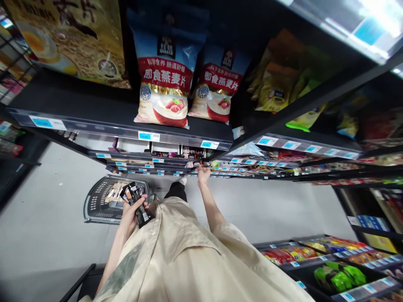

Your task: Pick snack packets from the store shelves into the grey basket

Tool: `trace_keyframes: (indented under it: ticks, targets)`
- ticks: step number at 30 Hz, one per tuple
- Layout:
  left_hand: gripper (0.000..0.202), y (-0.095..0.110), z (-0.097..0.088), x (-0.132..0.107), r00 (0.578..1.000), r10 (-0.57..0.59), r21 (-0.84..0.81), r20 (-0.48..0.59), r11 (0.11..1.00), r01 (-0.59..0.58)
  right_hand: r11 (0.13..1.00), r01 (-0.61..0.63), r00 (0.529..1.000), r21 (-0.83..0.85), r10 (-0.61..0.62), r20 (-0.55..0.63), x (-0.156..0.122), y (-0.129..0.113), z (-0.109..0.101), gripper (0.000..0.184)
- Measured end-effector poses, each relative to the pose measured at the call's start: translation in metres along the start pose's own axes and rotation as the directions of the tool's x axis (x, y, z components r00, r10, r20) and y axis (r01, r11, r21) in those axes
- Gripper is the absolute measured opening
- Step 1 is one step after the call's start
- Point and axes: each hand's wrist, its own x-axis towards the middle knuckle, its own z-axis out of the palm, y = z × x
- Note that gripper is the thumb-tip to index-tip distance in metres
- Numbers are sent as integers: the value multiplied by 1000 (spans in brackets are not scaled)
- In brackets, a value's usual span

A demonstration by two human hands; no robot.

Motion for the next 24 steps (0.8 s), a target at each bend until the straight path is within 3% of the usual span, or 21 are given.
trace_keyframes:
  ticks: [3, 6, 11, 16, 19, 22, 24]
  targets:
    - [51, 1, 2, 1, 1000, -3, 16, 16, 1000, 3, 994, 107, 989, 33, -103, -110, 28, -11, 20, 35]
    - [53, 3, 4, 0, 1000, 1, 21, 26, 1000, -2, 985, 169, 977, 30, -163, -139, 47, -16, 47, 30]
    - [56, 5, 7, -4, 1000, 7, 14, 1, 1000, -7, 987, 128, 989, -93, -120, 91, 54, -12, 81, 29]
    - [56, 4, 9, -4, 1000, 14, 18, -4, 1000, -14, 928, 219, 961, -300, -152, 231, 42, 0, 79, 15]
    - [55, 3, 10, -3, 1000, 19, -1, -7, 1000, -19, 806, 380, 911, -455, -240, 334, 39, 2, 80, 24]
    - [55, 2, 13, -2, 1000, 10, -15, 3, 1000, -10, 659, 474, 869, -584, -243, 431, 45, -3, 86, 25]
    - [55, 1, 15, -2, 1000, 18, -36, 0, 999, -18, 651, 482, 862, -587, -230, 453, 51, -10, 87, 21]
